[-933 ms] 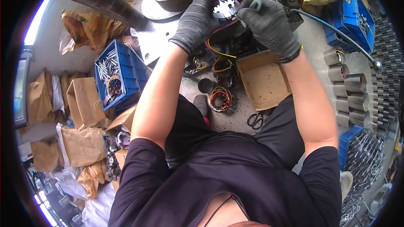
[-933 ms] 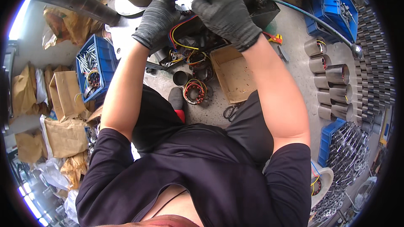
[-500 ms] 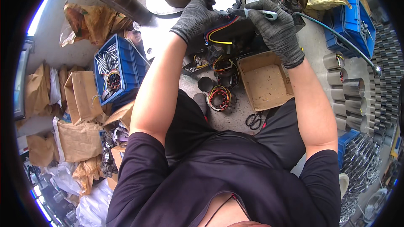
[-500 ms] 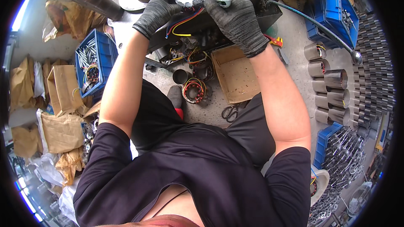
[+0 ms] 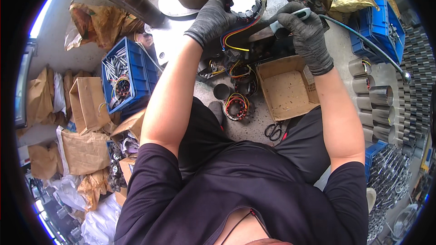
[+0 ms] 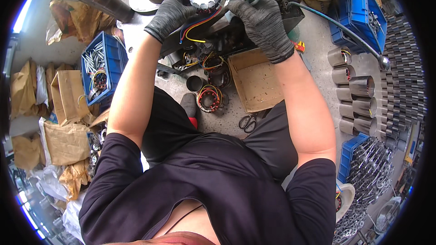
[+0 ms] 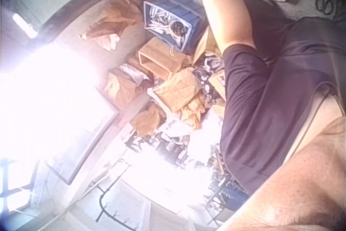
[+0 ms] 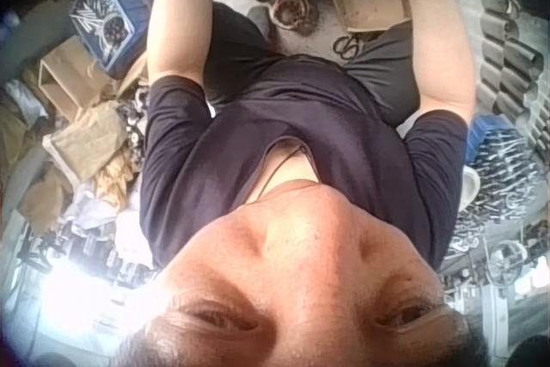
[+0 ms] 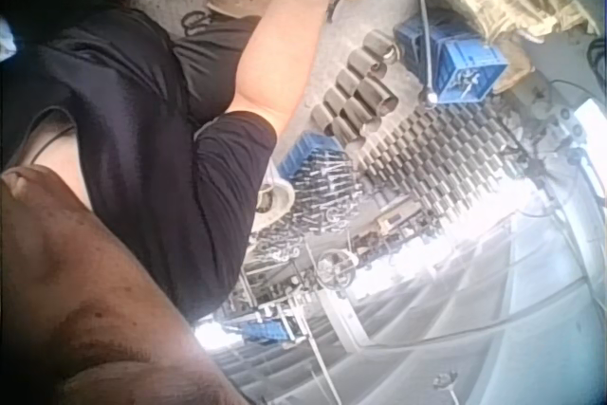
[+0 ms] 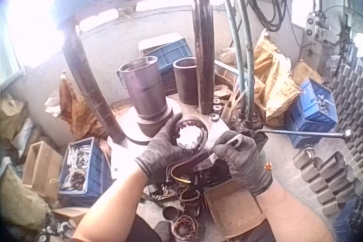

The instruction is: Assembling electrical motor stator coils and pressing a metal housing component using a hydraulic machine.

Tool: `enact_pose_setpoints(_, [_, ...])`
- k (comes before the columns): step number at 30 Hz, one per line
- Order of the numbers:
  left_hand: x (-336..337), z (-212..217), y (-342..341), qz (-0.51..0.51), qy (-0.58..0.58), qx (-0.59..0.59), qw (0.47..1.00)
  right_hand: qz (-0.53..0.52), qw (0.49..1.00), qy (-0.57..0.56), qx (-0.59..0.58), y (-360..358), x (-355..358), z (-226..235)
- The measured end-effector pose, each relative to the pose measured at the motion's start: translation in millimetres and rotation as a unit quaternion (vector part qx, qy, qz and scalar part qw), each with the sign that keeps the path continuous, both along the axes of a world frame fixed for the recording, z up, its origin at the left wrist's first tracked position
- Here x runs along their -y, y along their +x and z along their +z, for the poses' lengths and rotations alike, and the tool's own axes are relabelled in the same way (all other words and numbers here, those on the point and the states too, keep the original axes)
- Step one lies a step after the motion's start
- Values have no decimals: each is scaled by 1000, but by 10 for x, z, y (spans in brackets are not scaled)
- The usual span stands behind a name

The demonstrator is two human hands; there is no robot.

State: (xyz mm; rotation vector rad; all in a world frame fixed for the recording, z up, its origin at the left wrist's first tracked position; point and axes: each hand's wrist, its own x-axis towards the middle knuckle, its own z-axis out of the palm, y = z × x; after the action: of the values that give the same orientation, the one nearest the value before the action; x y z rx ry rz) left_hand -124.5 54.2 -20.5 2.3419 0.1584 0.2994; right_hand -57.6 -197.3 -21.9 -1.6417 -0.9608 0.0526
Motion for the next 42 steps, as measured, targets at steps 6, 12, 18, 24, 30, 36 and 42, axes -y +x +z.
enact_pose_setpoints(6, [-25,-61,29,-7,-7,23,1000,-43,995,-19,85,7,-34,-51])
enact_pose_setpoints(12, [-69,-105,56,-14,-36,28,999,6,1000,-8,-8,-99,-42,69])
enact_pose_setpoints(18, [-5,-81,22,-17,-40,22,999,27,996,59,-62,-35,35,21])
enact_pose_setpoints(24, [-29,-57,51,-6,-28,3,1000,2,1000,20,-17,-109,-9,-5])
enact_pose_setpoints(30, [3,-156,51,8,-82,11,997,41,986,53,-155,-121,126,56])
enact_pose_setpoints(36, [-69,-132,18,13,-137,125,983,19,981,51,-184,-182,218,110])
enact_pose_setpoints(42, [-30,35,-116,34,-94,88,991,-20,970,104,-217,-322,173,139])
